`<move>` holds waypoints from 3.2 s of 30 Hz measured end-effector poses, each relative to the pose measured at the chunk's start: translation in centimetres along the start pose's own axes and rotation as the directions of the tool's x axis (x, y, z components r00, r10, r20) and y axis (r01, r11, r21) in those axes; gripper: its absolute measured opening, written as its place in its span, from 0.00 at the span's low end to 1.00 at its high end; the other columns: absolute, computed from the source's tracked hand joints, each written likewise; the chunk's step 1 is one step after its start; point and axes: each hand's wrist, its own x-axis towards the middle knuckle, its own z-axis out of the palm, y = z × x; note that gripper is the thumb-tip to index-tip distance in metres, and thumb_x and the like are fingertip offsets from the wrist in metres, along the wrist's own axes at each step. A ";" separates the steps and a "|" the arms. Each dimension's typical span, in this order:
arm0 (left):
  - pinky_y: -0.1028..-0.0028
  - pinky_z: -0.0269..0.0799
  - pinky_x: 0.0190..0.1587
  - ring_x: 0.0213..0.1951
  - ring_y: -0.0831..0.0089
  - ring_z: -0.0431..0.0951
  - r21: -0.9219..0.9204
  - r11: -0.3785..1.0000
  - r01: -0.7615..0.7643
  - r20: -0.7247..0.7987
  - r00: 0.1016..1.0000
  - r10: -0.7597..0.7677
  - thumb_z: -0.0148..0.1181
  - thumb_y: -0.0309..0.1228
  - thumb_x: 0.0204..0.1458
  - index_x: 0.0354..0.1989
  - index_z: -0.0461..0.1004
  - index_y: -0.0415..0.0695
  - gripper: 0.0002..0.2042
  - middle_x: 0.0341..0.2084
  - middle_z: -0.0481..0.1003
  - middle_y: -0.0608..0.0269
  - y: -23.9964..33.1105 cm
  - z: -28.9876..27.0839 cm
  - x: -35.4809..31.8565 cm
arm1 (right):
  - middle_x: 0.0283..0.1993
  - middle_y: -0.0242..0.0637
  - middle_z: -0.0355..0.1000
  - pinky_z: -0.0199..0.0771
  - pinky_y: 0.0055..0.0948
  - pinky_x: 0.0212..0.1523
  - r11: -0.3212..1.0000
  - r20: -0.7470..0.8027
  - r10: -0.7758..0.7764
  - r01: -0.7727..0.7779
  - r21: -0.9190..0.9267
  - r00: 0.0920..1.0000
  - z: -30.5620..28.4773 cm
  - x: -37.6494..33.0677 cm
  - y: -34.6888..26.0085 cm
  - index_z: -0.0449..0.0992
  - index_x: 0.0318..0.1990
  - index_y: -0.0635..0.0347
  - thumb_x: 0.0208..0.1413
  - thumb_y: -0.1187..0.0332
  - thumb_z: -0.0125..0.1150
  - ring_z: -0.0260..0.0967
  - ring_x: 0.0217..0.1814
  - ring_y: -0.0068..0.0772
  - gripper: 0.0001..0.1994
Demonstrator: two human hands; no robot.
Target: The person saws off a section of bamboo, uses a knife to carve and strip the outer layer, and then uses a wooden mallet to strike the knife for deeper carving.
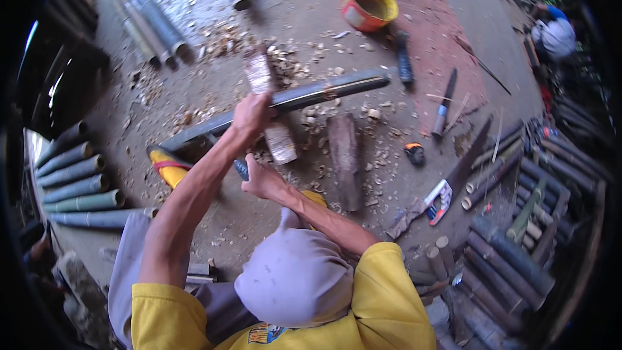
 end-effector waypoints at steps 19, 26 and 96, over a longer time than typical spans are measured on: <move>0.78 0.49 0.19 0.17 0.84 0.57 -0.474 0.825 -0.306 -0.445 0.892 0.075 0.57 0.37 0.54 0.33 0.77 0.39 0.12 0.12 0.62 0.73 4.5 -16.9 2.3 | 0.39 0.57 0.72 0.67 0.47 0.46 0.781 -0.921 0.224 -0.624 -0.027 0.319 -29.3 -10.6 28.2 0.69 0.42 0.69 0.45 0.62 0.61 0.69 0.44 0.58 0.21; 0.81 0.51 0.18 0.15 0.84 0.56 -0.805 0.245 -0.540 -0.592 0.754 -0.285 0.59 0.32 0.54 0.34 0.72 0.37 0.09 0.16 0.63 0.71 1.3 -24.1 1.7 | 0.43 0.53 0.71 0.68 0.42 0.48 0.827 -0.878 0.119 -0.536 -0.171 0.464 -26.6 -11.8 22.3 0.69 0.48 0.66 0.48 0.66 0.60 0.69 0.46 0.52 0.20; 0.54 0.70 0.35 0.29 0.48 0.76 -0.011 0.994 -0.106 -0.130 0.986 0.104 0.39 0.49 0.55 0.37 0.72 0.39 0.24 0.25 0.75 0.44 4.1 4.9 4.2 | 0.48 0.51 0.72 0.76 0.32 0.41 0.974 -0.737 -0.084 0.211 0.081 0.670 -10.9 -16.4 0.7 0.67 0.54 0.72 0.46 0.78 0.58 0.76 0.43 0.42 0.23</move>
